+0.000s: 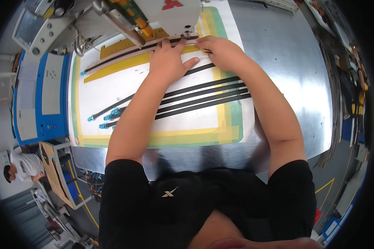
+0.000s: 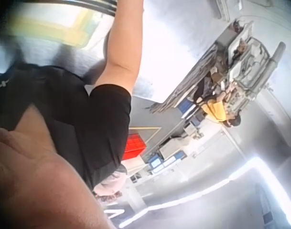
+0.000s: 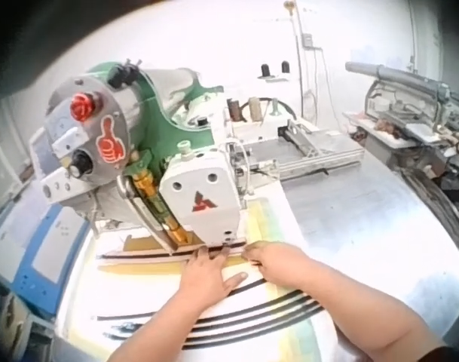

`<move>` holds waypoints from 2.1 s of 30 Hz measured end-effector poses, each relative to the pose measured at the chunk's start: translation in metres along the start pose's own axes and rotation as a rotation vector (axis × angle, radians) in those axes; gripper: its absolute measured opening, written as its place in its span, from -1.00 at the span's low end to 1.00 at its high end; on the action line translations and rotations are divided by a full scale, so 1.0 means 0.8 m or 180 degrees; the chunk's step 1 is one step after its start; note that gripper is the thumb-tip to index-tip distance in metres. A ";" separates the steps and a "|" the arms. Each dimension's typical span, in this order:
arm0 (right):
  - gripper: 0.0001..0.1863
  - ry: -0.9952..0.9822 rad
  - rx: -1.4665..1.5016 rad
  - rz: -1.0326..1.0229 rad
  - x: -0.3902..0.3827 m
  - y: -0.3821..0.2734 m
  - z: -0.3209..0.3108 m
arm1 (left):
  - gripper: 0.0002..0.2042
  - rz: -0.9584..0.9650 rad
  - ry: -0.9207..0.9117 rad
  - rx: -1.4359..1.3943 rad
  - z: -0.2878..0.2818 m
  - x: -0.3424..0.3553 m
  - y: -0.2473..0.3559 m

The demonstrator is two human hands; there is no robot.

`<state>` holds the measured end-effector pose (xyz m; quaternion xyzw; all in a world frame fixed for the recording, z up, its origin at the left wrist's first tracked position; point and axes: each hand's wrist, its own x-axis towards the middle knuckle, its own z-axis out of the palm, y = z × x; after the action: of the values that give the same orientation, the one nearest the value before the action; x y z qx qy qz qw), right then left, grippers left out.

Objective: Sewing zippers onto leather or fabric strips using an industrial sewing machine.

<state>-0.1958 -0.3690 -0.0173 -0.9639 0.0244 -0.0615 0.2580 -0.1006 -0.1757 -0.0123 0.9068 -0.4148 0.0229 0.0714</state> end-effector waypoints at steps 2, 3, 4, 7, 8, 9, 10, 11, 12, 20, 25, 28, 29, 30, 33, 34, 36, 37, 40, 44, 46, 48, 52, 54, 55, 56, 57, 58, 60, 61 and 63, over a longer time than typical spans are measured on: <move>-0.51 -0.0098 -0.0145 -0.0016 -0.005 0.000 0.003 | -0.22 -0.0055 0.0029 0.0091 0.002 0.002 0.002; -0.53 -0.0092 -0.0161 -0.0028 -0.008 -0.003 0.001 | -0.22 -0.0004 -0.0001 0.0116 -0.001 0.001 0.004; -0.53 -0.0066 -0.0127 0.0016 -0.011 -0.005 -0.001 | -0.22 -0.0066 -0.0086 0.0089 -0.005 0.001 0.006; -0.55 -0.0179 -0.0180 -0.0048 -0.018 -0.005 -0.006 | -0.21 -0.0153 -0.0243 0.0072 -0.013 0.006 0.010; -0.56 -0.0155 -0.0195 -0.0096 -0.018 -0.002 -0.005 | -0.21 -0.0216 -0.0302 0.0065 -0.014 0.007 0.010; -0.56 -0.0140 -0.0212 -0.0150 -0.019 -0.001 -0.005 | -0.21 -0.0199 -0.0313 0.0083 -0.015 0.007 0.009; -0.56 -0.0127 -0.0193 -0.0140 -0.021 -0.001 -0.005 | -0.21 -0.0208 -0.0354 0.0097 -0.016 0.006 0.009; -0.56 -0.0171 -0.0259 -0.0122 -0.023 -0.001 -0.007 | -0.21 -0.0220 -0.0395 0.0112 -0.017 0.005 0.008; -0.54 -0.0218 -0.0322 -0.0121 -0.023 -0.004 -0.008 | -0.21 -0.0226 -0.0400 0.0138 -0.017 0.002 0.005; -0.52 -0.0204 -0.0276 -0.0104 -0.036 -0.004 -0.010 | -0.31 0.0059 0.0152 0.0156 -0.016 -0.043 -0.094; -0.57 -0.0256 -0.0175 -0.0032 -0.034 -0.010 -0.018 | -0.39 -0.1039 -0.0293 0.0236 -0.044 -0.060 -0.248; -0.56 -0.0342 -0.0200 -0.0033 -0.030 -0.011 -0.022 | -0.40 -0.1473 -0.0172 0.0418 -0.050 -0.076 -0.345; -0.57 -0.0279 -0.0153 -0.0114 -0.028 -0.009 -0.019 | -0.40 -0.1628 0.0066 0.0595 -0.042 -0.086 -0.380; -0.58 -0.0221 -0.0114 -0.0186 -0.028 -0.007 -0.016 | -0.40 -0.1637 0.0088 0.0606 -0.036 -0.093 -0.405; -0.56 -0.0248 -0.0133 -0.0259 -0.025 -0.005 -0.012 | -0.39 -0.1785 0.0255 0.0826 -0.037 -0.102 -0.430; -0.56 -0.0247 -0.0153 -0.0310 -0.026 -0.004 -0.011 | -0.39 -0.1867 -0.0020 0.0962 -0.046 -0.089 -0.407; -0.56 -0.0270 -0.0189 -0.0220 -0.023 -0.012 -0.011 | -0.38 -0.2146 -0.0304 0.1060 -0.063 -0.093 -0.405; -0.56 -0.0173 -0.0150 -0.0317 -0.021 -0.015 -0.009 | -0.38 -0.2309 -0.0045 0.0943 -0.058 -0.104 -0.431; -0.56 -0.0126 -0.0055 -0.0207 -0.030 -0.011 -0.011 | -0.44 -0.2036 0.0183 0.0890 -0.072 -0.094 -0.405; -0.56 -0.0169 -0.0150 -0.0060 -0.036 -0.010 -0.021 | -0.48 -0.2254 0.1219 0.0637 -0.107 -0.112 -0.333; -0.58 -0.0191 -0.0074 -0.0174 -0.028 -0.015 -0.020 | -0.51 -0.2431 0.1353 0.0547 -0.133 -0.157 -0.307; -0.59 -0.0181 -0.0068 -0.0067 -0.027 -0.015 -0.020 | -0.53 -0.2166 0.1475 0.0867 -0.137 -0.211 -0.309; -0.66 -0.0090 0.0032 -0.0161 -0.024 -0.011 -0.020 | -0.55 -0.2440 0.1287 0.0528 -0.143 -0.319 -0.309; -0.64 -0.0153 0.0072 0.0038 -0.026 -0.021 -0.027 | -0.60 -0.2153 0.1110 0.0830 -0.125 -0.380 -0.323; -0.61 -0.0203 0.0006 0.0151 -0.026 -0.030 -0.029 | -0.60 -0.2020 0.1132 0.0988 -0.116 -0.405 -0.322; -0.58 -0.0271 -0.0001 0.0220 -0.027 -0.040 -0.033 | -0.61 -0.1950 0.1242 0.0938 -0.105 -0.425 -0.323; -0.58 -0.0230 0.0071 0.0173 -0.028 -0.044 -0.032 | -0.62 -0.2089 0.1444 0.0569 -0.106 -0.428 -0.303; -0.59 -0.0190 0.0151 0.0100 -0.030 -0.047 -0.031 | -0.61 -0.2099 0.1545 0.0490 -0.100 -0.439 -0.301; -0.62 -0.0136 0.0092 0.0086 -0.029 -0.055 -0.027 | -0.62 -0.2198 0.1572 0.0092 -0.092 -0.466 -0.303; -0.66 -0.0058 0.0126 0.0038 -0.027 -0.061 -0.024 | -0.62 -0.2210 0.1556 0.0022 -0.089 -0.474 -0.303; -0.68 -0.0016 -0.0127 -0.0029 -0.020 -0.074 -0.017 | -0.62 -0.2239 0.1528 -0.0080 -0.082 -0.486 -0.304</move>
<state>-0.2127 -0.3232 0.0218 -0.9691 0.0207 -0.0598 0.2385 -0.1705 0.2819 -0.0138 0.9611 -0.0521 0.2025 0.1805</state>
